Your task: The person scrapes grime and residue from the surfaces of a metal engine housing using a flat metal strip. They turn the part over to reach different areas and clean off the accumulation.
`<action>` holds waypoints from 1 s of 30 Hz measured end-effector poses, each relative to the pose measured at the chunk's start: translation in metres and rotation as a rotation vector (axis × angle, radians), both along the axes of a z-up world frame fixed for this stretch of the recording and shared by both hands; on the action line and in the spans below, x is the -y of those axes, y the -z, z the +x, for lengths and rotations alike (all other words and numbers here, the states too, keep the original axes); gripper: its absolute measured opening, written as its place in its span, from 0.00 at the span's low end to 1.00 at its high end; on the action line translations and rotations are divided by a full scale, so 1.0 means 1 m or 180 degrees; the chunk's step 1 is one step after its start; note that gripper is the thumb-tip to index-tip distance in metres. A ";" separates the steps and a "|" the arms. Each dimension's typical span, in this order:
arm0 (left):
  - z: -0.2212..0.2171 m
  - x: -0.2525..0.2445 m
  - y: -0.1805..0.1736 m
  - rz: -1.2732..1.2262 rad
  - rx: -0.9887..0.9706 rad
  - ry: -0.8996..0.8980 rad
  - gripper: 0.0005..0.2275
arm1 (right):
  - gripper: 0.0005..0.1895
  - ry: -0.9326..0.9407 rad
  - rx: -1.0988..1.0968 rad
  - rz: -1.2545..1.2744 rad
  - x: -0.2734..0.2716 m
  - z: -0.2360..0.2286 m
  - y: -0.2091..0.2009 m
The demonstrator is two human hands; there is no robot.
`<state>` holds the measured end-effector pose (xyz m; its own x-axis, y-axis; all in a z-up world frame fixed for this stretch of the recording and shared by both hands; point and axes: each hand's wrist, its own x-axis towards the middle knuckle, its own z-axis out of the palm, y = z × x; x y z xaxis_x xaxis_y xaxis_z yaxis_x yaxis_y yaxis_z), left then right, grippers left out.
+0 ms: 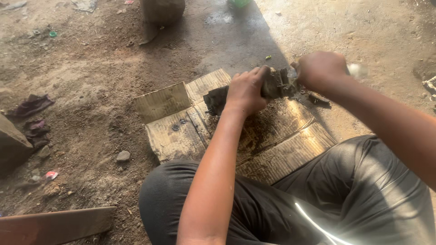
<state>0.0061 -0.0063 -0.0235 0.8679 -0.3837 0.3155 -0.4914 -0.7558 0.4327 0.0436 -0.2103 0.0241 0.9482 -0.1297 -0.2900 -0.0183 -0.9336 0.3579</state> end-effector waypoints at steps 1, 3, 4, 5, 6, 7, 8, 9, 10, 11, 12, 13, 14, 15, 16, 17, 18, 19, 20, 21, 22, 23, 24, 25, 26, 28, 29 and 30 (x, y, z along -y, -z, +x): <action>0.001 -0.001 0.001 -0.0024 -0.0130 -0.0042 0.30 | 0.20 -0.0400 0.0147 -0.0266 -0.004 -0.007 0.001; 0.005 0.000 0.002 0.0020 -0.0021 -0.0060 0.29 | 0.14 -0.1191 0.0474 -0.0820 -0.009 -0.016 -0.003; 0.005 -0.001 0.003 0.0051 0.0011 -0.0071 0.29 | 0.14 -0.1361 0.0530 -0.0796 -0.012 -0.020 -0.005; 0.005 -0.002 0.005 0.0017 0.0030 -0.0083 0.29 | 0.15 -0.1530 0.0585 -0.0771 -0.013 -0.024 -0.008; 0.004 -0.002 0.005 -0.0009 0.0052 -0.0093 0.29 | 0.15 -0.1698 0.0644 -0.0739 -0.015 -0.027 -0.011; 0.004 -0.003 0.005 -0.0035 0.0073 -0.0103 0.29 | 0.12 -0.1712 0.0714 -0.0613 -0.016 -0.028 -0.016; 0.004 -0.003 0.004 -0.0011 0.0072 -0.0101 0.29 | 0.10 -0.1723 0.0789 -0.0493 -0.016 -0.030 -0.022; 0.004 -0.003 0.003 0.0013 0.0070 -0.0100 0.30 | 0.08 -0.1733 0.0863 -0.0373 -0.017 -0.030 -0.027; 0.004 -0.003 0.002 0.0043 0.0062 -0.0090 0.30 | 0.07 -0.1707 0.0784 -0.0208 -0.019 -0.030 -0.033; 0.004 -0.003 0.000 0.0067 -0.0038 -0.0112 0.30 | 0.06 -0.1679 0.0704 -0.0043 -0.022 -0.029 -0.036; 0.004 -0.001 0.000 0.0088 -0.0153 -0.0112 0.31 | 0.07 -0.1627 0.0610 0.0120 -0.023 -0.031 -0.038; 0.003 0.002 0.001 0.0111 -0.0267 -0.0112 0.32 | 0.06 -0.1520 0.0533 0.0115 -0.023 -0.033 -0.037; 0.003 0.002 0.001 0.0108 -0.0228 -0.0107 0.31 | 0.07 -0.1430 0.0464 0.0109 -0.028 -0.030 -0.035; 0.002 0.002 0.002 0.0105 -0.0190 -0.0103 0.31 | 0.07 -0.1340 0.0395 0.0102 -0.031 -0.028 -0.032; 0.001 0.003 0.003 0.0099 -0.0141 -0.0104 0.31 | 0.07 -0.1168 0.0244 -0.0151 -0.034 -0.027 -0.026; -0.001 0.003 0.003 0.0138 -0.0231 -0.0069 0.31 | 0.07 -0.0995 0.0091 -0.0402 -0.037 -0.025 -0.018; -0.001 0.003 0.002 0.0176 -0.0295 -0.0040 0.31 | 0.07 -0.0826 -0.0036 -0.0658 -0.034 -0.020 -0.014; -0.001 0.004 0.001 0.0214 -0.0359 -0.0011 0.31 | 0.08 -0.0487 -0.0152 -0.0117 -0.029 -0.014 -0.009; 0.001 0.004 -0.001 0.0227 -0.0288 -0.0016 0.32 | 0.09 -0.0150 -0.0246 0.0415 -0.020 -0.008 -0.006; 0.002 0.004 -0.002 0.0240 -0.0216 -0.0021 0.32 | 0.10 0.0182 -0.0336 0.0951 -0.009 -0.001 -0.004; -0.001 0.005 -0.001 0.0242 -0.0178 -0.0043 0.32 | 0.12 0.0407 -0.0342 0.1592 -0.001 0.004 0.002; -0.005 0.007 0.000 0.0215 -0.0202 -0.0017 0.33 | 0.16 0.0631 -0.0346 0.2235 0.008 0.008 0.008; -0.007 0.007 0.001 0.0215 -0.0211 0.0020 0.34 | 0.20 0.0857 -0.0332 0.2911 0.013 0.013 0.013; -0.008 0.007 0.001 0.0216 -0.0220 0.0056 0.35 | 0.18 0.0833 -0.0238 0.2888 0.018 0.015 0.015; -0.011 0.006 0.001 0.0146 -0.0103 0.0073 0.36 | 0.16 0.0820 -0.0156 0.2880 0.019 0.012 0.019; -0.010 0.004 0.000 -0.0004 0.0144 0.0100 0.37 | 0.15 0.0515 0.0058 0.2339 0.016 0.006 0.016; -0.006 0.003 -0.002 0.0067 0.0008 0.0076 0.36 | 0.16 0.0228 0.0189 0.1805 0.014 0.001 0.009; -0.004 0.003 -0.002 0.0118 -0.0156 0.0040 0.35 | 0.17 -0.0061 0.0288 0.1253 0.012 -0.006 0.003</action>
